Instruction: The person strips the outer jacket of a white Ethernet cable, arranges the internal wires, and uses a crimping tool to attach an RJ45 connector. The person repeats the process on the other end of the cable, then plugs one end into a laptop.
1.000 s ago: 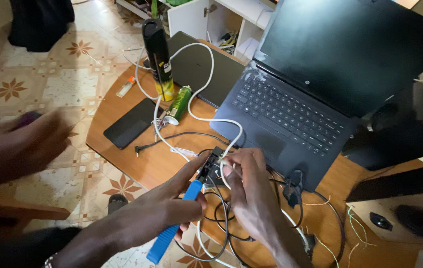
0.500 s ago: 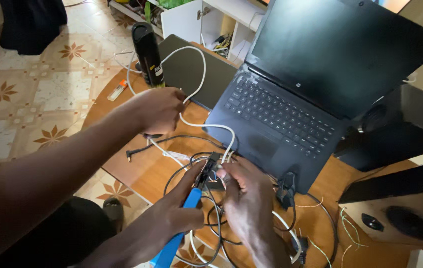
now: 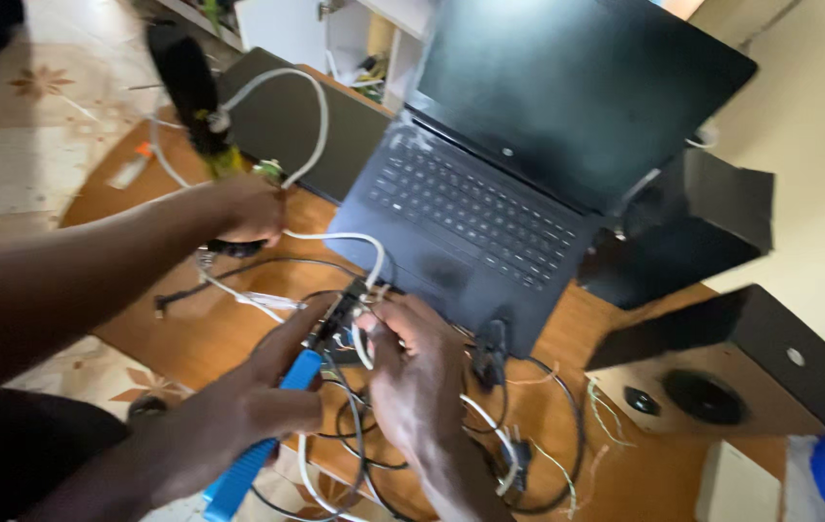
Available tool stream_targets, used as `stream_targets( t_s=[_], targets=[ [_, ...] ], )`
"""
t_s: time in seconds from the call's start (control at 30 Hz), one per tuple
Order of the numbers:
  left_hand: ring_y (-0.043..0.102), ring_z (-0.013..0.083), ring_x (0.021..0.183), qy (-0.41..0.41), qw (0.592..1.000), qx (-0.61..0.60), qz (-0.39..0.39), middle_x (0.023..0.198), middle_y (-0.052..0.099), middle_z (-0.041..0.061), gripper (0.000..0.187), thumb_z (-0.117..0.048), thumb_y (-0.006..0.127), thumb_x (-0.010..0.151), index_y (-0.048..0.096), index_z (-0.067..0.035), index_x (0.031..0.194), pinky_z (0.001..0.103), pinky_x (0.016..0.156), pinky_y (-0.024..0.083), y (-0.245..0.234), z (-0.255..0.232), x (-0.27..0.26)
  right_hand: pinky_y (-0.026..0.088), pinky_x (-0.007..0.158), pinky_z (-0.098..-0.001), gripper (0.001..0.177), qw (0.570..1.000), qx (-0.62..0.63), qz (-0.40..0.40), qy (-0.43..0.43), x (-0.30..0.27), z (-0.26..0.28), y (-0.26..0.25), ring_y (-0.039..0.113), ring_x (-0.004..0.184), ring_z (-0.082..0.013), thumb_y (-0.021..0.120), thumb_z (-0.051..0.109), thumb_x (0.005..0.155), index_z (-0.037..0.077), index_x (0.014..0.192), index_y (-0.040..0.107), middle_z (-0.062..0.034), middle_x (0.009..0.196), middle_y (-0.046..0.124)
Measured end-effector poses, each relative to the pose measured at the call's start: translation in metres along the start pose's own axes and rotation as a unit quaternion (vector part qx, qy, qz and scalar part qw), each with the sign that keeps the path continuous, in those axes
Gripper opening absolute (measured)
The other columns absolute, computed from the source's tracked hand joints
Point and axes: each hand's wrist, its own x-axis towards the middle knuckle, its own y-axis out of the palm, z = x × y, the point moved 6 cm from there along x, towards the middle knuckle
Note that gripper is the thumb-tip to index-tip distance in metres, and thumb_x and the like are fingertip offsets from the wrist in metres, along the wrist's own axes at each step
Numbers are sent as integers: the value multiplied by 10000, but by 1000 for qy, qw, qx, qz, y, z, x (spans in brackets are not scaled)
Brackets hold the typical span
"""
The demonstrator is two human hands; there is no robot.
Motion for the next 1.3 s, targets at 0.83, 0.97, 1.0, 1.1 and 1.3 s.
stream_targets(
  t_s=[0.83, 0.97, 1.0, 1.1, 1.3],
  targets=[
    [493, 336, 1220, -64, 996, 49, -42, 1406, 504, 215, 1134, -193, 723, 735, 193, -221, 1737, 432, 1022, 427, 15, 35, 23, 499, 690, -394, 162, 998, 12, 3, -64, -2, -29, -14, 644, 779, -262, 496, -100, 888, 27, 865, 595, -105, 857, 582],
    [251, 282, 1490, 8, 999, 39, -31, 1690, 282, 192, 1145, -204, 726, 744, 121, -147, 1715, 371, 1154, 238, 8, 31, 18, 463, 711, -399, 144, 995, -14, 13, -94, -2, -22, -5, 606, 801, -287, 515, -129, 814, 11, 829, 551, -118, 833, 564],
    [228, 288, 1502, -1, 999, 29, -25, 1718, 249, 202, 1158, -198, 722, 739, 94, -141, 1710, 367, 1167, 237, 8, 34, 17, 453, 723, -402, 149, 995, -18, 15, -100, -4, -20, -2, 594, 813, -295, 523, -136, 785, 6, 825, 539, -122, 832, 558],
    [323, 275, 1489, -10, 1000, 4, -3, 1645, 326, 189, 1155, -233, 698, 763, 43, -159, 1712, 337, 1181, 266, 9, 38, 13, 481, 708, -386, 195, 999, 4, 16, -48, -1, -21, 6, 608, 782, -279, 466, -156, 783, 17, 820, 548, -116, 830, 557],
    [343, 278, 1471, -18, 999, 41, -21, 1648, 309, 181, 1165, -226, 681, 727, 53, -136, 1704, 337, 1164, 292, -1, 41, 6, 464, 722, -410, 193, 995, -35, 21, -96, 0, -11, 14, 600, 814, -302, 475, -173, 743, 5, 799, 523, -127, 838, 560]
  ],
)
